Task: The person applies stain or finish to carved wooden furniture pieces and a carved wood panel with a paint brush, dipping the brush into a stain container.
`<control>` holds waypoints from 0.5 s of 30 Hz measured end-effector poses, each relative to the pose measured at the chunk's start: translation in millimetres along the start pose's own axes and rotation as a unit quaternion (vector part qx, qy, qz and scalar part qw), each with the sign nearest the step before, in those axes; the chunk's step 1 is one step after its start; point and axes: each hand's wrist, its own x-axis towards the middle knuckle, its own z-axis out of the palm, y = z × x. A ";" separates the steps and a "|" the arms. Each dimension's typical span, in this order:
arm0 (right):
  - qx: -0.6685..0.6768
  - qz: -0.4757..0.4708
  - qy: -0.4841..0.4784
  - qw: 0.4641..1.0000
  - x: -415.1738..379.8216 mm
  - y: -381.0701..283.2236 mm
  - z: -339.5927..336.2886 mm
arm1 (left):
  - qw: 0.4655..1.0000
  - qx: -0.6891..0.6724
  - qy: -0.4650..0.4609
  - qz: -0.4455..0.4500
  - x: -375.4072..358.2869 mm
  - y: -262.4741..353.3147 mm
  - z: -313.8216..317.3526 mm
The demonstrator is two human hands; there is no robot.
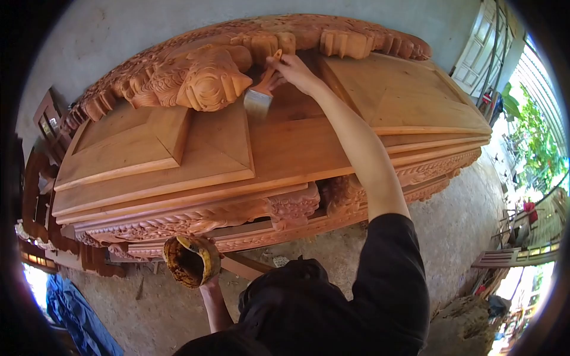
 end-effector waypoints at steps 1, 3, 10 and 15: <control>0.001 0.001 -0.005 1.000 2.3 2.5 2.9 | 0.999 -0.030 0.020 -0.021 -0.1 -2.0 -0.2; -0.214 -0.117 0.097 0.965 1.8 11.1 10.8 | 1.000 0.012 0.003 -0.023 4.6 -3.8 -0.7; 0.142 -0.093 0.029 0.985 -11.4 22.6 17.4 | 0.999 0.021 -0.001 -0.026 6.0 0.0 25.6; 0.179 -0.061 0.037 0.981 -28.4 29.3 48.1 | 0.998 0.019 0.004 -0.056 -4.4 16.0 17.3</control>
